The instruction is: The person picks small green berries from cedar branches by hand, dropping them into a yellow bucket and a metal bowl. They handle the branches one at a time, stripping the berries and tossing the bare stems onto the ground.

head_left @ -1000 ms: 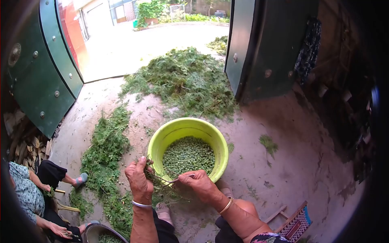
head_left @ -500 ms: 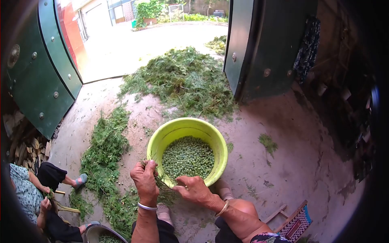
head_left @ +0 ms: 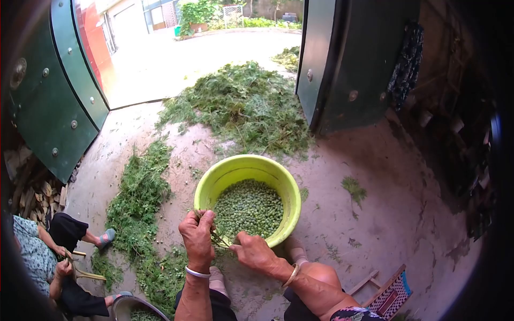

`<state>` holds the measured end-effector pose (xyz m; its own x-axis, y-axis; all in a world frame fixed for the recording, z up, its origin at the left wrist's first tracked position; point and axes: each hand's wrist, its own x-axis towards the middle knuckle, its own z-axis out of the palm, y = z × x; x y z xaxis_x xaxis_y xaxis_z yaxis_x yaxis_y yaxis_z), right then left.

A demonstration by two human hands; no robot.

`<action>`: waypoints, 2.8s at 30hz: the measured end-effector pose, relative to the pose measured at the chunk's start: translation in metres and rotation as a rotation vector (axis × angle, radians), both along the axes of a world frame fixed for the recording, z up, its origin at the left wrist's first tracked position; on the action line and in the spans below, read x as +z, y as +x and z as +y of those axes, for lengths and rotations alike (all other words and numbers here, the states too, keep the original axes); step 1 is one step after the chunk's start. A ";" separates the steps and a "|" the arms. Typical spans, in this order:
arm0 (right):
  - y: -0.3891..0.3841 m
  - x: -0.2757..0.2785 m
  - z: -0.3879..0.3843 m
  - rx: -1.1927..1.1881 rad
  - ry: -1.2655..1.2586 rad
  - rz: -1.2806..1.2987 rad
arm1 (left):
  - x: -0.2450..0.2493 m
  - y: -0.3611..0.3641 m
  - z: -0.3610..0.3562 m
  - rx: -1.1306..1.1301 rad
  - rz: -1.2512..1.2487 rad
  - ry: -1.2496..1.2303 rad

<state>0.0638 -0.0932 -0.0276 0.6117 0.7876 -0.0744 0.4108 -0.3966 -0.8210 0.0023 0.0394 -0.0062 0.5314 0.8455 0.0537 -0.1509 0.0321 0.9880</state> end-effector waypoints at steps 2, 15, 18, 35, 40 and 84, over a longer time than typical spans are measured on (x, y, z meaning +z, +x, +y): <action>0.000 -0.001 0.000 0.027 0.013 -0.011 | 0.000 -0.001 0.001 -0.021 0.023 0.010; 0.036 0.007 -0.007 -0.294 0.441 0.451 | 0.005 -0.001 0.002 0.159 -0.015 0.420; 0.046 0.017 -0.012 -0.425 0.655 0.678 | 0.009 -0.004 0.003 0.194 -0.050 0.286; 0.050 0.025 -0.024 -0.368 0.546 0.382 | 0.018 -0.003 0.000 0.016 0.008 0.266; 0.047 0.034 -0.027 -0.203 0.347 0.199 | 0.016 -0.007 0.009 -0.218 0.093 0.312; 0.027 -0.001 -0.013 0.147 0.322 -0.237 | 0.008 -0.005 -0.020 -0.483 0.094 -0.500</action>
<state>0.0906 -0.1063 -0.0282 0.4616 0.8279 0.3187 0.6362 -0.0586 -0.7693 -0.0023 0.0195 0.0015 0.8370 0.4249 -0.3448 0.0799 0.5284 0.8452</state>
